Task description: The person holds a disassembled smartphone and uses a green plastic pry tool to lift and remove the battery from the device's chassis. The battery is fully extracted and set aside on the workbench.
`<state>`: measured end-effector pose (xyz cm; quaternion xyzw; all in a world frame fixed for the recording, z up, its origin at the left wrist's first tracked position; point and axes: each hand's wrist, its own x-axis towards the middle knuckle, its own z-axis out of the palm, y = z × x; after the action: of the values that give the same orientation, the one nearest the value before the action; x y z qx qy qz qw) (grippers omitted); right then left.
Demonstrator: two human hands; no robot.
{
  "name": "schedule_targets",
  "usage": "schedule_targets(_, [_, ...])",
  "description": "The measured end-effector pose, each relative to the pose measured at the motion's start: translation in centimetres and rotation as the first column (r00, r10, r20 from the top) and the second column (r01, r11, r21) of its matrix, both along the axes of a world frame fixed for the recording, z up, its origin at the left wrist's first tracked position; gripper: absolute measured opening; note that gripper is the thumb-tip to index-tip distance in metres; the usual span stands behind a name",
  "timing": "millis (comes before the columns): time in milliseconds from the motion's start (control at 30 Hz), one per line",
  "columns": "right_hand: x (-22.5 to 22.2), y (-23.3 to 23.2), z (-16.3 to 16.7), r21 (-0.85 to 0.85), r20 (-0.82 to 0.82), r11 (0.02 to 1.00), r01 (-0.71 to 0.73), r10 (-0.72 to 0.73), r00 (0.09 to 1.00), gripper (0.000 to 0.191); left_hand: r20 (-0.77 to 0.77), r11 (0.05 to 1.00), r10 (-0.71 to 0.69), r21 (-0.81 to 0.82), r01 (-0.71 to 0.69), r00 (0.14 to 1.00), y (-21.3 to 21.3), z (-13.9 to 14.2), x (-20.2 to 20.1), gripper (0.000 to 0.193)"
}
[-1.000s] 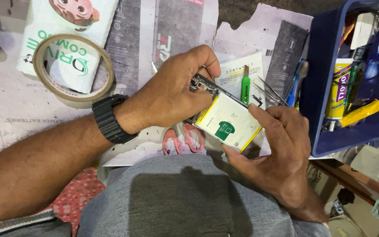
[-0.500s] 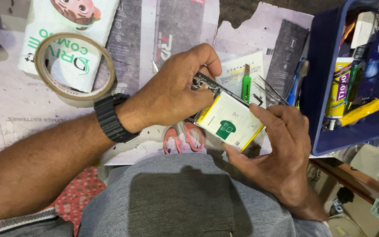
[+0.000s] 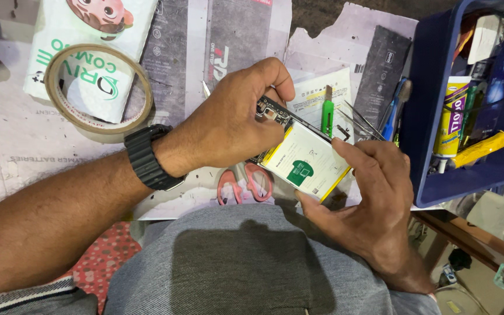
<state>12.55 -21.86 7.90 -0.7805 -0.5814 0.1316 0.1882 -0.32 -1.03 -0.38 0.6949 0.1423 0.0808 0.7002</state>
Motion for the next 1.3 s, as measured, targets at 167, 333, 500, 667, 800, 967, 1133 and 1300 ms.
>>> schedule_targets(167, [-0.04,0.10,-0.18,0.020,0.019,1.000,0.004,-0.004,1.000,0.076,-0.064,0.999,-0.016,-0.047,0.013,0.998,0.05,0.20,-0.02,0.028])
schedule_targets(333, [0.02,0.03,-0.21,0.023,0.000,1.000,-0.001,0.001,1.000,0.076,-0.020,0.999,-0.004,-0.032,0.003,1.000,0.05,0.01,-0.05,0.029])
schedule_targets(500, [0.16,0.04,-0.17,0.017,-0.009,1.000,0.005,-0.005,1.000,0.077,-0.030,1.000,-0.004,-0.019,0.003,1.000,0.01,-0.14,0.01,0.028])
schedule_targets(667, [0.06,-0.11,-0.04,0.013,0.007,1.000,0.013,-0.014,1.000,0.076,-0.034,1.000,0.002,-0.004,-0.002,0.999,0.04,-0.13,0.01,0.028])
schedule_targets(800, [0.17,-0.11,-0.28,0.027,-0.020,1.000,0.012,-0.012,1.000,0.077,-0.039,1.000,0.005,-0.013,-0.005,0.999,0.00,-0.08,0.01,0.028])
schedule_targets(967, [0.11,-0.23,-0.20,0.024,-0.028,1.000,0.019,-0.018,0.999,0.077,-0.034,1.000,0.003,-0.020,-0.004,0.999,-0.02,-0.06,0.00,0.028])
schedule_targets(1133, [0.05,-0.20,-0.24,0.015,-0.018,1.000,0.022,-0.021,1.000,0.077,-0.008,1.000,0.007,-0.017,-0.007,1.000,-0.03,-0.09,-0.05,0.028])
schedule_targets(1300, [0.14,-0.27,-0.22,0.037,-0.042,0.999,0.020,-0.018,0.999,0.077,-0.018,1.000,0.004,-0.019,-0.005,1.000,-0.08,-0.09,0.01,0.027])
